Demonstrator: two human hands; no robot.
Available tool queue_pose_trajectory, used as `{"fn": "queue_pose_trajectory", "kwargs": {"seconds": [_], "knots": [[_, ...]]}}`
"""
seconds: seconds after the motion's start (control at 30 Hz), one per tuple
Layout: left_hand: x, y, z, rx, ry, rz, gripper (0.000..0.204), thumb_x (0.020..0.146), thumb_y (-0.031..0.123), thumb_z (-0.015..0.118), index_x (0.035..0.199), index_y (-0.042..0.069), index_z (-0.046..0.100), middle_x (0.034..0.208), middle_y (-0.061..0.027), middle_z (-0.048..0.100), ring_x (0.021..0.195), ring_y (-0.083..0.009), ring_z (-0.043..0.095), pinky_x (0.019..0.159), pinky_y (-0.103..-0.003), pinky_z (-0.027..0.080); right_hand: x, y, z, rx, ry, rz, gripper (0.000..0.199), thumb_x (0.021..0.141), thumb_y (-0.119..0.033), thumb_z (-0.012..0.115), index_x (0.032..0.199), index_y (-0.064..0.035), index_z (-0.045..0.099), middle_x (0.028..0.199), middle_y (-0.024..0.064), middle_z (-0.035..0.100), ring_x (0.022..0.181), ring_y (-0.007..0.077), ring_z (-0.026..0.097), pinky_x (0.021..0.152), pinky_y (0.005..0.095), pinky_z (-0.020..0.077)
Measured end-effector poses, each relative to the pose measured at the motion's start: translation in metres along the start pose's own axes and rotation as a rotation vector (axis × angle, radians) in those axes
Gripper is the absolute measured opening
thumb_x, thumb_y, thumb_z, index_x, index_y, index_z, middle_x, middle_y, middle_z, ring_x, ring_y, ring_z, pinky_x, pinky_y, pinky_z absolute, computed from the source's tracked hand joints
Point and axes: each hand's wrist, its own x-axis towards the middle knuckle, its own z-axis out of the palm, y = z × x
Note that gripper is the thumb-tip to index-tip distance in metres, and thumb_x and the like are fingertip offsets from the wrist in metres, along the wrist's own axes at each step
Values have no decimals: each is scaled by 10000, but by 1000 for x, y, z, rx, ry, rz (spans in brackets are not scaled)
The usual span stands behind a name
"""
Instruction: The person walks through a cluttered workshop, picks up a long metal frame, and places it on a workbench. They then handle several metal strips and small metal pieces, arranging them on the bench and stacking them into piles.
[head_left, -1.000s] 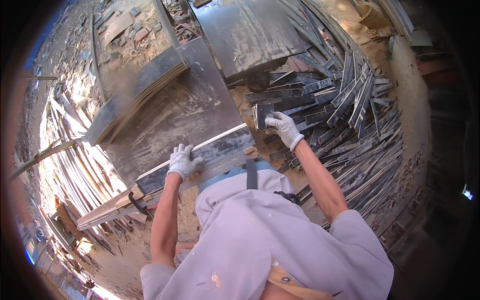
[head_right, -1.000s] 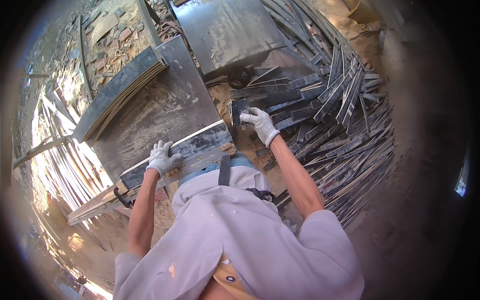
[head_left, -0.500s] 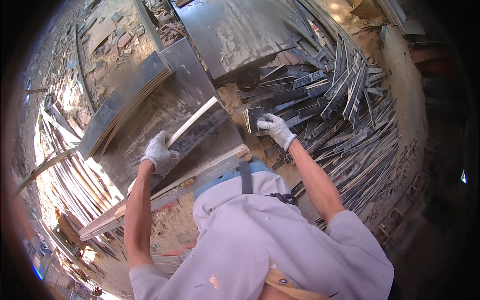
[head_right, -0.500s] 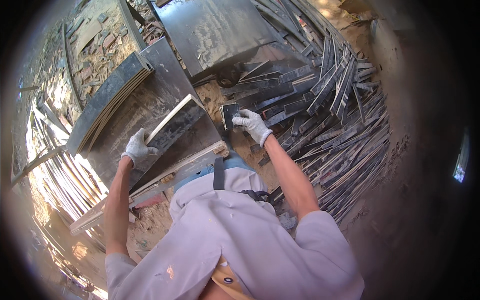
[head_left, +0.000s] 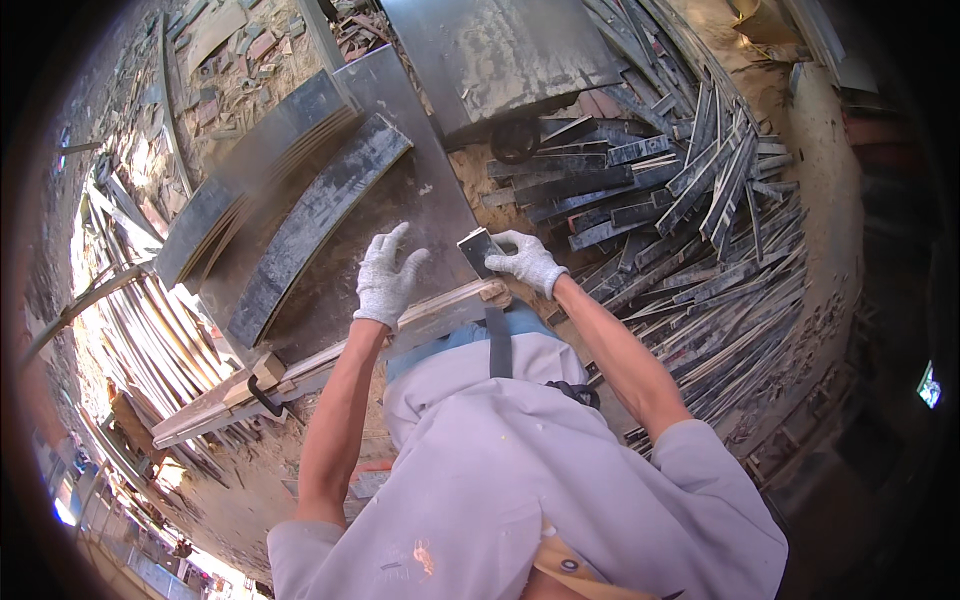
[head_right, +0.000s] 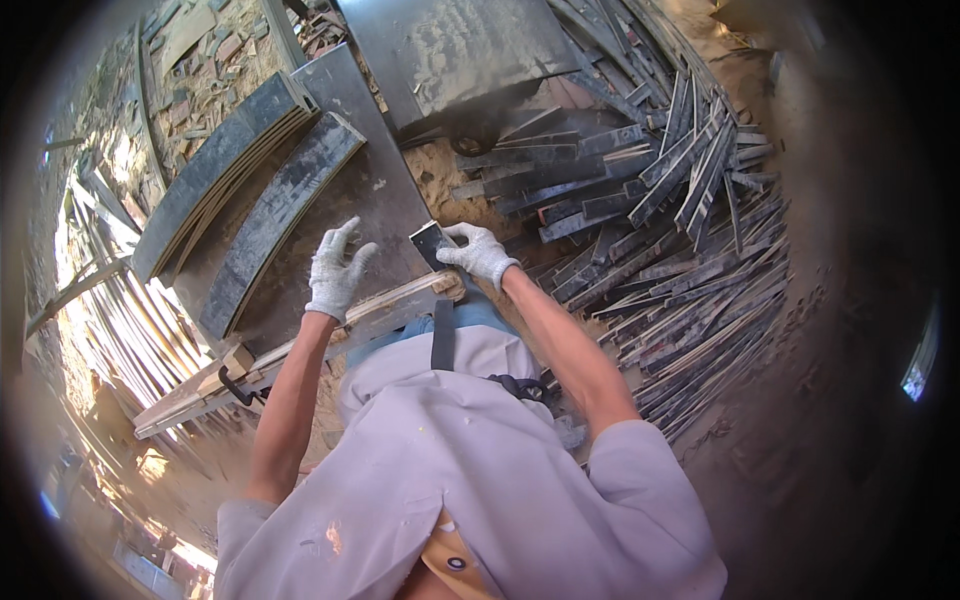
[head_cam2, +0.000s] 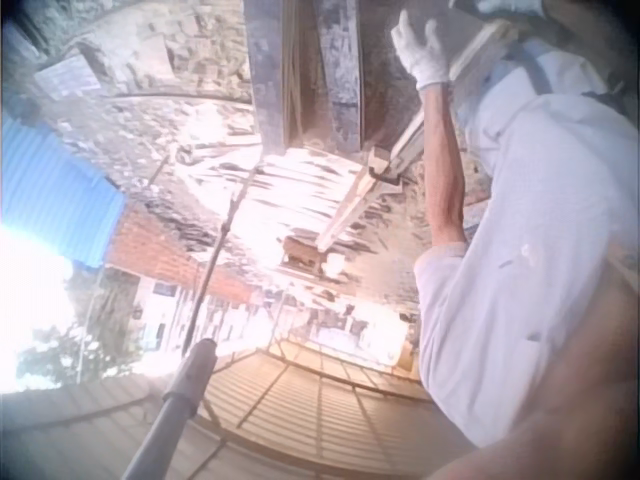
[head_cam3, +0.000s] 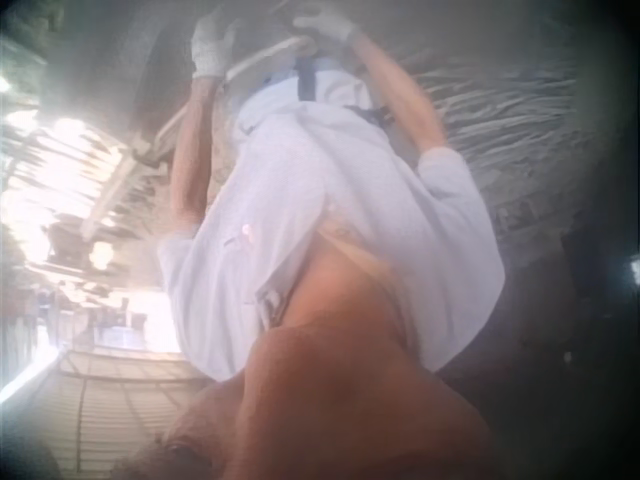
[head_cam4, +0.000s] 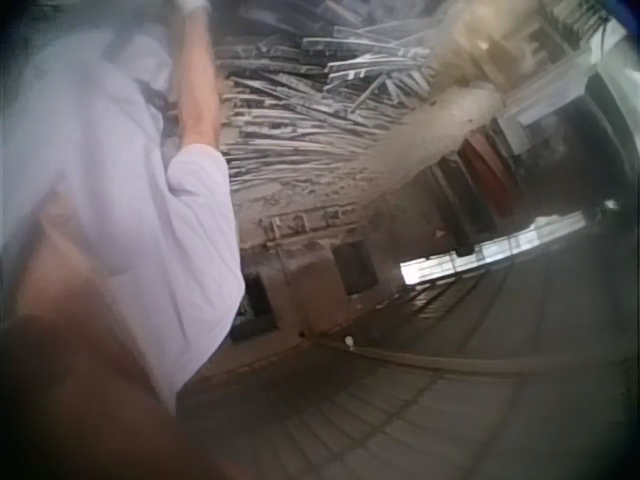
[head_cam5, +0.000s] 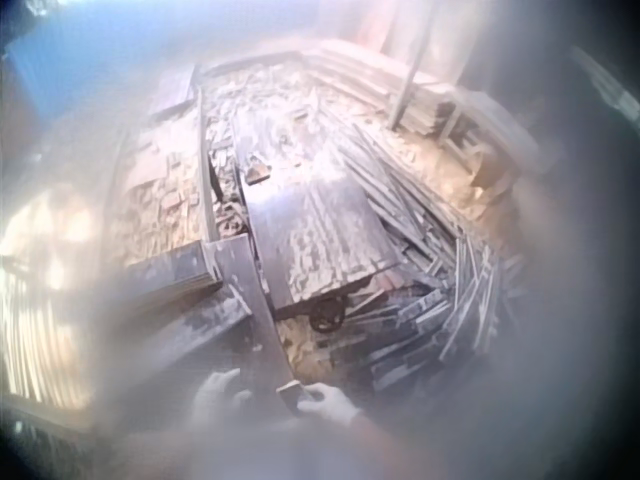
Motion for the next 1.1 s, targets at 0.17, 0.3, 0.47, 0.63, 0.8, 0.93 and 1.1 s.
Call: {"fn": "queue_pose_trajectory", "kwargs": {"seconds": [0.17,0.3,0.47,0.63,0.8,0.93,1.1], "knots": [[5,24,83,7,-120,-168,479,929,333,780,1370,165,697,1016,-149,706,914,-289,723,836,-418,581,-7,0,1,-258,23,-6,527,896,-360,794,1316,-53,710,1232,202,748,1089,310,733,942,410,567],[12,24,85,-110,-207,-252,457,929,337,753,1347,157,719,910,-153,755,853,-287,737,808,-407,580,-13,-1,21,-508,19,71,544,995,-460,614,1340,-40,617,1224,285,707,1172,472,658,988,548,517],[8,24,88,-134,-154,-275,442,924,311,754,1331,141,736,911,-161,774,835,-241,742,815,-378,583,-11,1,30,-541,-17,117,551,1044,-414,522,1435,-24,514,1233,313,690,1181,493,645,992,572,505],[8,29,90,-226,-144,-367,442,915,229,770,1350,161,732,894,-126,776,801,-187,728,790,-363,584,-9,-9,23,-553,-57,93,566,1065,-395,486,1469,1,473,1230,327,686,1156,487,660,982,578,513],[2,24,100,-285,-105,-413,461,890,169,765,1348,196,725,955,-135,782,857,-222,748,830,-378,594,-7,-5,22,-598,-32,38,571,1072,-397,483,1478,4,456,1215,320,692,1140,491,660,952,581,514],[-2,18,103,-365,-98,-399,453,886,147,763,1335,189,729,958,-131,786,850,-211,745,818,-379,599,-2,-14,10,-621,-137,28,527,1077,-377,476,1467,-22,472,1248,308,683,1138,504,648,948,585,502],[-1,20,105,-386,-85,-421,455,880,127,759,1332,179,738,974,-125,792,848,-199,740,819,-372,600,-1,-10,7,-604,-93,-17,405,1066,-364,521,1266,-16,571,1178,306,694,1137,484,653,945,580,512]]}}
